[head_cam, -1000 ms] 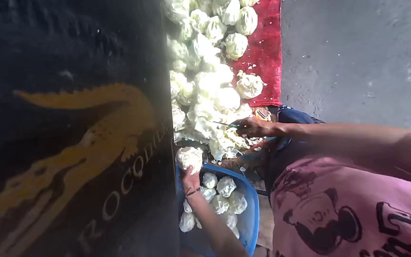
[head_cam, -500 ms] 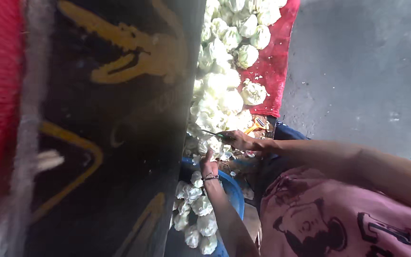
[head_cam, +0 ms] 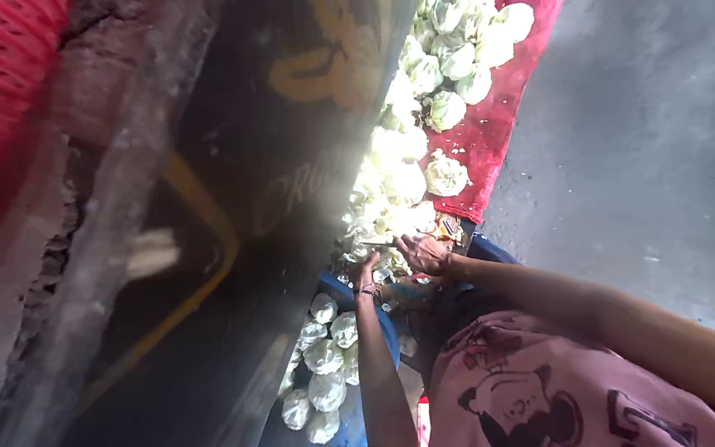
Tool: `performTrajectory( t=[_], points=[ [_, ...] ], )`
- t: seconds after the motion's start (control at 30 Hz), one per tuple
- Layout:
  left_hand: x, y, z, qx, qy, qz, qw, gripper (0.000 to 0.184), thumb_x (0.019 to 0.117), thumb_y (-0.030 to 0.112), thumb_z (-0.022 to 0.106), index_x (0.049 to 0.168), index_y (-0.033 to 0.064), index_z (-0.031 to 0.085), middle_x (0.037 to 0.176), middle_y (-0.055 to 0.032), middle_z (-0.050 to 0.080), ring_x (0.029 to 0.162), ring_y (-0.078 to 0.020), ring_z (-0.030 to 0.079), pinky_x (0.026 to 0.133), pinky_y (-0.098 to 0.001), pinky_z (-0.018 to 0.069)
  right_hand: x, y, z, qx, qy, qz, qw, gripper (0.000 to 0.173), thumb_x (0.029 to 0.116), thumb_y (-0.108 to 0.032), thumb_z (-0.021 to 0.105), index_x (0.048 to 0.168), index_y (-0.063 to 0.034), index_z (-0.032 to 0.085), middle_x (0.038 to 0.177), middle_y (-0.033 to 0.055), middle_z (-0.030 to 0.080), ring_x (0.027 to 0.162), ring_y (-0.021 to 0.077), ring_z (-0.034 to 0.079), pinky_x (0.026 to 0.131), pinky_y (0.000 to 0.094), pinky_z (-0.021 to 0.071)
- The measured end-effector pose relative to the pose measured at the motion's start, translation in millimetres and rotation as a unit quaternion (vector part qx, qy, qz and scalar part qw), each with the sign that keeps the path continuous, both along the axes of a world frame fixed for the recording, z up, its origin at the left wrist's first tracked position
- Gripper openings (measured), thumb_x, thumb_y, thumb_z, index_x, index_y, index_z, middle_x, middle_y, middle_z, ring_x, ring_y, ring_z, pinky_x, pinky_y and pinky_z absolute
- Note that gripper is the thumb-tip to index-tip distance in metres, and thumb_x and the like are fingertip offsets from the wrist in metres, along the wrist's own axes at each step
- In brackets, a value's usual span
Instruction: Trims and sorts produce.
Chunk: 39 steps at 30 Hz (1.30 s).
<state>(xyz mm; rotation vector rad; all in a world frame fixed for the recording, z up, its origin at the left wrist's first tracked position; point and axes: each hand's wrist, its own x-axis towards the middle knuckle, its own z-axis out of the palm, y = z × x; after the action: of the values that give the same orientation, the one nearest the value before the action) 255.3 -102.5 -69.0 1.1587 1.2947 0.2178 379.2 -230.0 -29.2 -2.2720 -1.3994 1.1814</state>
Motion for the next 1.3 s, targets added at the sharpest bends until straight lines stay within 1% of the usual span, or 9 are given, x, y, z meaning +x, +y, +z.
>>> performTrajectory(
  t=[0.27, 0.4, 0.53, 0.67, 0.93, 1.13, 1.2, 1.27, 1.3],
  points=[
    [-2.6, 0.8, -8.1, 0.037, 0.001, -0.001, 0.999, 0.071, 0.0775, -0.001, 0.081, 0.138, -0.0098, 0.045, 0.131, -0.0261, 0.057, 0.118, -0.0276, 0.058, 0.102, -0.0417, 0.0491, -0.7, 23.3, -5.4, -0.067, -0.012, 0.046, 0.997, 0.043, 0.1062, -0.003, 0.042, 0.149, 0.0038, 0.037, 0.131, 0.0342, 0.055, 0.107, 0.0519, 0.064, 0.088, 0.0634, 0.0512],
    [6.6, -0.5, -11.3, 0.050, 0.037, -0.022, 0.998, 0.065, 0.0804, 0.002, 0.081, 0.135, -0.0117, 0.049, 0.129, -0.0274, 0.059, 0.118, -0.0291, 0.059, 0.103, -0.0417, 0.0486, -5.5, 32.2, 6.7, -0.126, 0.003, -0.006, 0.992, 0.043, 0.1065, -0.001, 0.038, 0.149, 0.0019, 0.037, 0.131, 0.0333, 0.056, 0.113, 0.0516, 0.063, 0.091, 0.0632, 0.0511],
    [16.2, -6.8, -7.9, 0.093, 0.087, -0.061, 0.990, 0.058, 0.0802, 0.004, 0.082, 0.128, -0.0128, 0.055, 0.121, -0.0272, 0.063, 0.112, -0.0297, 0.062, 0.099, -0.0424, 0.0501, -13.2, 46.3, 21.9, -0.192, 0.015, -0.078, 0.978, 0.049, 0.0992, 0.003, 0.054, 0.146, -0.0008, 0.040, 0.128, 0.0310, 0.060, 0.117, 0.0493, 0.062, 0.089, 0.0621, 0.0526],
    [20.0, -0.6, -4.7, 0.103, 0.108, -0.090, 0.985, 0.059, 0.0825, 0.003, 0.081, 0.132, -0.0129, 0.052, 0.123, -0.0266, 0.062, 0.113, -0.0282, 0.061, 0.101, -0.0407, 0.0486, -11.9, 58.5, 26.6, -0.214, 0.034, -0.075, 0.973, 0.048, 0.0966, 0.008, 0.054, 0.143, 0.0001, 0.043, 0.128, 0.0292, 0.060, 0.121, 0.0479, 0.060, 0.091, 0.0613, 0.0525],
    [6.2, 9.0, -17.2, 0.006, 0.025, -0.042, 0.999, 0.055, 0.0855, 0.003, 0.077, 0.133, -0.0098, 0.051, 0.125, -0.0254, 0.061, 0.111, -0.0281, 0.061, 0.096, -0.0440, 0.0518, 11.5, 44.7, -45.6, -0.172, 0.038, -0.120, 0.977, 0.047, 0.1065, -0.002, 0.040, 0.154, -0.0038, 0.038, 0.139, 0.0359, 0.052, 0.126, 0.0561, 0.054, 0.098, 0.0708, 0.0449],
    [-21.3, 11.0, -1.7, -0.056, -0.084, -0.032, 0.994, 0.032, 0.0908, -0.003, 0.059, 0.122, -0.0042, 0.052, 0.103, -0.0115, 0.065, 0.086, -0.0139, 0.063, 0.078, -0.0339, 0.0562, 44.2, 38.3, -10.2, -0.117, 0.139, -0.077, 0.980, 0.052, 0.1007, -0.009, 0.055, 0.149, 0.0035, 0.038, 0.133, 0.0354, 0.057, 0.123, 0.0535, 0.057, 0.097, 0.0711, 0.0445],
    [-34.1, 5.2, 14.1, -0.088, -0.157, -0.001, 0.984, 0.031, 0.0791, 0.000, 0.057, 0.110, 0.0019, 0.052, 0.090, -0.0036, 0.067, 0.079, -0.0108, 0.066, 0.072, -0.0329, 0.0584, 57.9, 37.1, 3.9, -0.082, 0.202, -0.112, 0.970, 0.040, 0.1058, -0.015, 0.049, 0.140, 0.0041, 0.048, 0.117, 0.0302, 0.061, 0.103, 0.0427, 0.063, 0.087, 0.0599, 0.0490],
    [-42.3, 5.4, 23.5, -0.096, -0.201, 0.018, 0.975, 0.038, 0.0683, 0.005, 0.065, 0.105, 0.0052, 0.054, 0.086, -0.0011, 0.069, 0.078, -0.0116, 0.068, 0.071, -0.0346, 0.0594, 65.4, 36.4, 12.2, -0.049, 0.262, -0.159, 0.951, 0.029, 0.1082, -0.020, 0.048, 0.127, 0.0010, 0.054, 0.091, 0.0146, 0.058, 0.071, 0.0212, 0.055, 0.065, 0.0386, 0.0467],
    [-43.6, 7.1, 28.2, -0.087, -0.208, 0.018, 0.974, 0.040, 0.0669, 0.006, 0.067, 0.105, 0.0049, 0.053, 0.086, -0.0009, 0.068, 0.078, -0.0112, 0.068, 0.071, -0.0342, 0.0591, 68.4, 36.4, 18.4, -0.032, 0.281, -0.175, 0.943, 0.027, 0.1080, -0.021, 0.050, 0.124, 0.0002, 0.056, 0.087, 0.0114, 0.057, 0.065, 0.0165, 0.052, 0.060, 0.0342, 0.0451]
  ],
)
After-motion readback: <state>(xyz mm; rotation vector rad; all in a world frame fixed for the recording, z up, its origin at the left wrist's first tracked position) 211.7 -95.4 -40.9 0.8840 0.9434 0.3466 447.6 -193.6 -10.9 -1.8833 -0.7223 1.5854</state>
